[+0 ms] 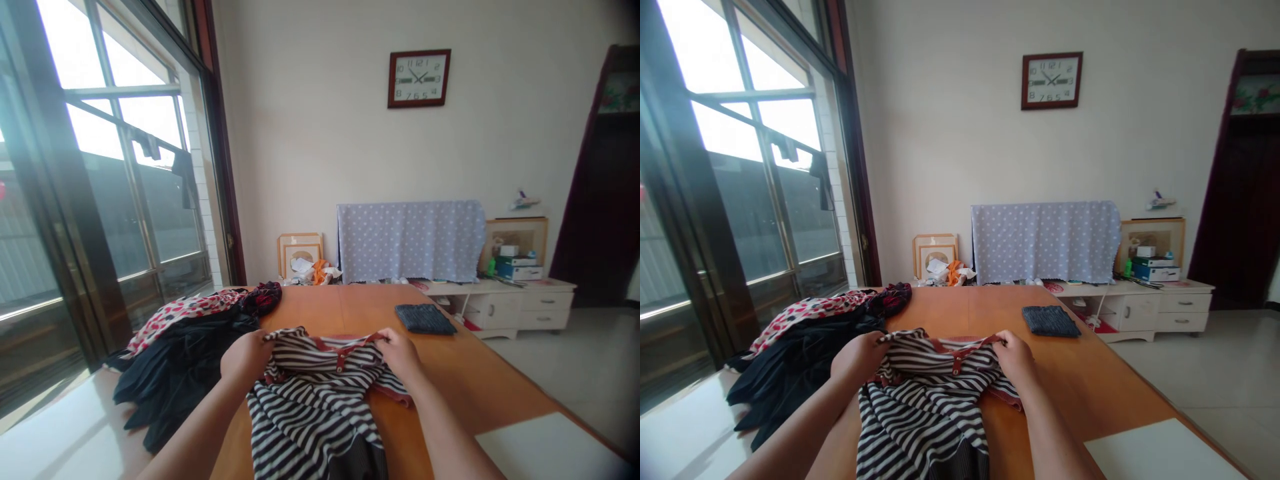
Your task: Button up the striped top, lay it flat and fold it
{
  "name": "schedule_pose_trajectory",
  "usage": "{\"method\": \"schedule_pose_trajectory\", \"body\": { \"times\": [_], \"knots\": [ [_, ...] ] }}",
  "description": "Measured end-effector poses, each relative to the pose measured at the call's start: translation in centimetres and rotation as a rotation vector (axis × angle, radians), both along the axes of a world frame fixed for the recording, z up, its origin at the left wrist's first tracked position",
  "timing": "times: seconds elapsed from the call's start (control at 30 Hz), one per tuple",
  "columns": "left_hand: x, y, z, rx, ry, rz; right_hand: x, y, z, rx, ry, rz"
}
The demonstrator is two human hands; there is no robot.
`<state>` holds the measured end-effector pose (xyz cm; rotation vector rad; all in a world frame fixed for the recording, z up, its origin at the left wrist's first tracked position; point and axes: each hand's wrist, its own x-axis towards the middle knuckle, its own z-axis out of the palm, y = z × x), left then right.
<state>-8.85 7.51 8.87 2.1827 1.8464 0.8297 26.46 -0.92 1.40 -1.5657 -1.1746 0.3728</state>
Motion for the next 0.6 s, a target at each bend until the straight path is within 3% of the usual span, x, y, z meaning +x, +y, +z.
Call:
{"method": "schedule_pose_trajectory", "body": {
  "times": [0.13,0.23,0.4,0.53,0.6],
  "knots": [
    [-1.1,0.6,0.1,-0.177,-0.674,-0.063,-1.0,0.2,0.4,0.11,0.196,-0.102],
    [-1.0,0.3,0.4,-0.279,-0.966,-0.091,-2.5,0.1,1.1,0.226,0.226,-0.104],
    [-0.3,-1.9,2.4,-0.342,-1.111,-0.313,-4.8,-0.9,3.7,0.414,0.089,-0.217],
    [-0.9,-4.9,4.9,-0.431,-1.197,-0.536,-6.2,-2.5,6.6,0.462,0.151,-0.173],
    [-1.7,-6.5,6.1,-0.523,-1.124,-0.65,-6.8,-3.6,8.1,0.463,0.194,-0.153]
  ]
}}
